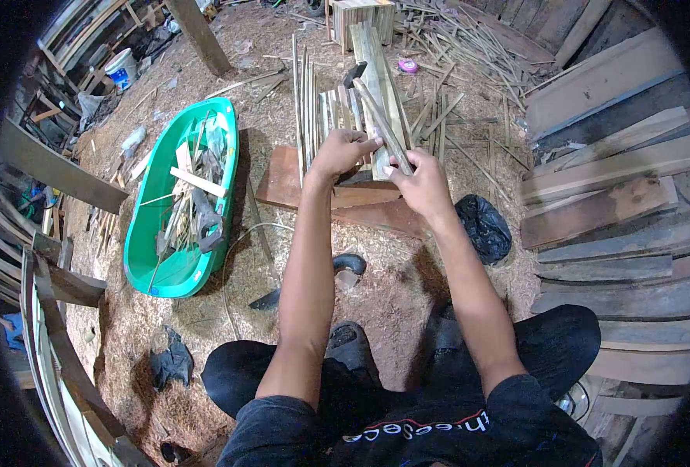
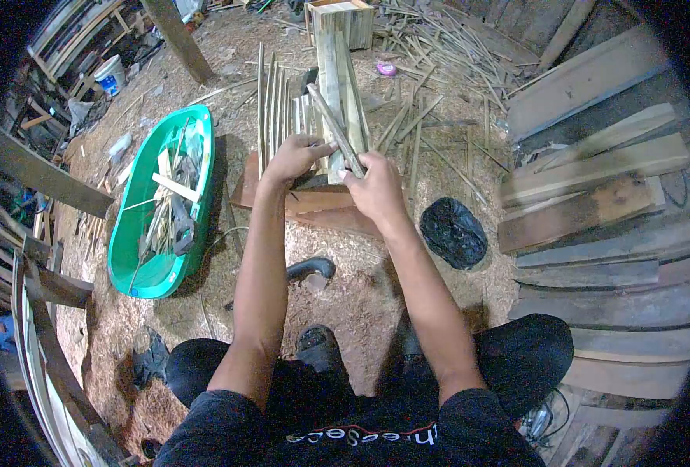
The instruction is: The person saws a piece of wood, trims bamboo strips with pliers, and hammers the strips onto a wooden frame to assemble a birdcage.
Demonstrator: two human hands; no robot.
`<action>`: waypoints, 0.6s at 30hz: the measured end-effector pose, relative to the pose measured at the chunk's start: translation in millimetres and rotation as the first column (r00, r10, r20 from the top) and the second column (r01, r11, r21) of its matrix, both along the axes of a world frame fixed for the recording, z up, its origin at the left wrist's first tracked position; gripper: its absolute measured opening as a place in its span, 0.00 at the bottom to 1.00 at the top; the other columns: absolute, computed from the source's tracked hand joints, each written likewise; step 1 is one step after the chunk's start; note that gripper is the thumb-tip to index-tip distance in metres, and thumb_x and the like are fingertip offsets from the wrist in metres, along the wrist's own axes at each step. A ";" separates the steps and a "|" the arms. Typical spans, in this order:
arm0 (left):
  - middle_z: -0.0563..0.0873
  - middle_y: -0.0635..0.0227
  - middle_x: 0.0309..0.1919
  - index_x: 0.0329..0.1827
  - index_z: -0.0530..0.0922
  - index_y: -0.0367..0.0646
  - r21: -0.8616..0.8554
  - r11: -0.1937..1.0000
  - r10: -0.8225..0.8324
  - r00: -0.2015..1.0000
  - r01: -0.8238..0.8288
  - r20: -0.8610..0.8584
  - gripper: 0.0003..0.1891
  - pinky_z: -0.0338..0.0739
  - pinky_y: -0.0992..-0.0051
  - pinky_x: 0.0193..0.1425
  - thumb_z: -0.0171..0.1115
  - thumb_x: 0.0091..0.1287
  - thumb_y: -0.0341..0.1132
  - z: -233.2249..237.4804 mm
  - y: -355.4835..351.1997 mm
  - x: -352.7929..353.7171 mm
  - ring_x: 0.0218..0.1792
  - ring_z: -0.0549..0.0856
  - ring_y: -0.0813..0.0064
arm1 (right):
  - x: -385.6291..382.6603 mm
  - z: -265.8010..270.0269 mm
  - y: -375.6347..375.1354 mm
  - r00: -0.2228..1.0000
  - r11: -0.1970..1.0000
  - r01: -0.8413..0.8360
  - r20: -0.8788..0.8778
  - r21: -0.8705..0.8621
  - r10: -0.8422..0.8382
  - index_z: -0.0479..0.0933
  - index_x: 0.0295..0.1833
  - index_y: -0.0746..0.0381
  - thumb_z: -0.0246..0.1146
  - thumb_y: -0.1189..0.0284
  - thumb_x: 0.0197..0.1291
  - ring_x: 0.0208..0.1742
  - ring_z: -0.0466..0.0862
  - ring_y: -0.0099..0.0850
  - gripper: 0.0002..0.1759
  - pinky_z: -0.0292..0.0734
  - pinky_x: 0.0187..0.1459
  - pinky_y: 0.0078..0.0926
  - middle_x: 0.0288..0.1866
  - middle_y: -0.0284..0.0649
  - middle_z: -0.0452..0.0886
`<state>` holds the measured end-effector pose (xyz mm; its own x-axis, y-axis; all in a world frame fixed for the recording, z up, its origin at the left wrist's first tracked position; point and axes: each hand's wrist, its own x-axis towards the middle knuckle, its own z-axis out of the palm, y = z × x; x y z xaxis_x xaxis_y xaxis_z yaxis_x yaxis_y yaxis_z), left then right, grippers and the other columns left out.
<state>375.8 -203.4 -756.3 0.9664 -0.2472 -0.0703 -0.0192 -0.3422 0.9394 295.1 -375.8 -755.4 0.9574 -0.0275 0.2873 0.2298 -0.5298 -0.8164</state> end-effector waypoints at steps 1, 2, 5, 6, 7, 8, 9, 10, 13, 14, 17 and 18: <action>0.79 0.69 0.16 0.26 0.84 0.34 -0.008 1.000 -0.002 1.000 0.002 0.008 0.19 0.67 0.74 0.22 0.72 0.59 0.46 -2.9 0.2 1.1 0.18 0.74 0.80 | -1.4 4.3 0.8 1.000 0.999 -0.005 -0.026 0.032 0.006 0.81 0.39 0.68 0.70 0.74 0.52 0.40 0.83 0.41 0.10 0.75 0.44 0.35 0.36 0.48 0.80; 0.80 0.68 0.16 0.26 0.84 0.35 0.019 1.000 -0.001 1.000 0.001 0.019 0.20 0.67 0.74 0.23 0.71 0.60 0.46 -5.9 1.1 2.2 0.19 0.74 0.80 | -2.2 6.3 1.1 0.999 0.998 -0.009 -0.052 0.064 0.012 0.80 0.38 0.69 0.69 0.75 0.52 0.41 0.83 0.45 0.10 0.75 0.46 0.38 0.37 0.50 0.79; 0.80 0.69 0.18 0.28 0.85 0.36 0.072 0.997 -0.007 1.000 0.007 0.002 0.19 0.68 0.75 0.26 0.70 0.61 0.47 6.2 1.2 -4.2 0.21 0.74 0.80 | 1.0 -2.3 -0.2 0.999 0.996 -0.033 0.018 0.088 0.031 0.80 0.38 0.69 0.69 0.75 0.52 0.42 0.83 0.43 0.09 0.75 0.46 0.36 0.37 0.49 0.79; 0.79 0.71 0.19 0.31 0.85 0.37 0.070 0.997 -0.013 0.999 0.015 -0.037 0.18 0.67 0.75 0.27 0.70 0.61 0.47 9.4 1.3 -5.8 0.23 0.74 0.81 | 1.2 -2.2 -0.6 0.999 0.996 -0.032 0.010 0.087 0.031 0.80 0.38 0.69 0.68 0.75 0.52 0.42 0.83 0.43 0.10 0.75 0.47 0.36 0.37 0.49 0.79; 0.78 0.73 0.20 0.34 0.86 0.37 0.068 0.997 -0.018 0.997 0.023 -0.076 0.17 0.66 0.75 0.29 0.70 0.62 0.46 12.7 1.2 -7.3 0.24 0.73 0.81 | 1.5 -1.7 -0.8 1.000 0.996 -0.032 0.002 0.085 0.032 0.80 0.39 0.69 0.68 0.75 0.52 0.42 0.83 0.43 0.10 0.75 0.47 0.35 0.37 0.49 0.79; 0.78 0.73 0.20 0.33 0.85 0.37 0.083 0.996 -0.018 0.997 0.024 -0.074 0.17 0.66 0.76 0.28 0.69 0.62 0.46 16.3 0.9 -8.6 0.24 0.73 0.81 | 1.7 -1.5 -0.8 0.999 0.996 -0.032 -0.006 0.085 0.032 0.80 0.39 0.69 0.68 0.75 0.52 0.42 0.83 0.43 0.10 0.75 0.47 0.35 0.37 0.49 0.79; 0.78 0.73 0.19 0.32 0.85 0.37 0.098 0.995 -0.018 0.997 0.025 -0.071 0.17 0.66 0.76 0.28 0.69 0.62 0.46 18.8 0.8 -9.3 0.24 0.72 0.81 | 2.0 -1.5 -0.6 0.999 0.996 -0.032 -0.003 0.084 0.033 0.80 0.39 0.69 0.68 0.75 0.52 0.42 0.83 0.44 0.10 0.75 0.47 0.35 0.37 0.49 0.79; 0.77 0.74 0.19 0.31 0.85 0.37 0.113 0.993 -0.018 0.997 0.026 -0.069 0.17 0.65 0.76 0.28 0.69 0.62 0.46 20.1 0.4 -9.7 0.23 0.72 0.82 | 2.0 -1.6 -0.8 0.999 0.996 -0.032 0.000 0.084 0.032 0.80 0.39 0.68 0.68 0.75 0.52 0.42 0.83 0.44 0.10 0.75 0.47 0.35 0.37 0.49 0.79; 0.80 0.69 0.18 0.28 0.85 0.35 0.071 0.997 -0.017 0.998 0.020 -0.053 0.20 0.69 0.74 0.26 0.70 0.60 0.48 11.8 1.6 -4.9 0.21 0.76 0.80 | 3.6 -7.0 -2.4 0.999 0.996 -0.031 0.012 0.085 0.030 0.80 0.40 0.68 0.68 0.75 0.52 0.42 0.83 0.45 0.10 0.75 0.47 0.36 0.38 0.50 0.79; 0.80 0.69 0.18 0.28 0.85 0.35 0.072 0.997 -0.015 0.999 0.018 -0.043 0.20 0.69 0.74 0.26 0.70 0.60 0.48 8.4 1.9 -3.3 0.22 0.76 0.80 | 4.5 -9.0 -2.7 0.999 0.996 -0.032 0.017 0.086 0.031 0.80 0.40 0.68 0.68 0.75 0.52 0.43 0.83 0.46 0.11 0.75 0.47 0.36 0.38 0.50 0.79; 0.81 0.68 0.19 0.30 0.85 0.34 0.076 0.997 -0.013 0.999 0.015 -0.035 0.20 0.70 0.74 0.28 0.70 0.60 0.48 8.3 2.0 -2.5 0.23 0.76 0.80 | 4.6 -7.0 -3.5 0.999 0.995 -0.042 -0.002 0.090 0.042 0.80 0.40 0.67 0.68 0.74 0.52 0.43 0.83 0.46 0.10 0.75 0.47 0.37 0.38 0.50 0.79; 0.81 0.68 0.20 0.31 0.86 0.34 0.078 0.997 -0.014 0.999 0.017 -0.047 0.20 0.70 0.74 0.28 0.70 0.60 0.47 11.6 2.7 -3.8 0.24 0.76 0.80 | 4.6 -6.8 -3.6 0.999 0.996 -0.034 -0.009 0.084 0.035 0.81 0.40 0.67 0.68 0.74 0.52 0.44 0.82 0.46 0.10 0.74 0.47 0.37 0.39 0.50 0.79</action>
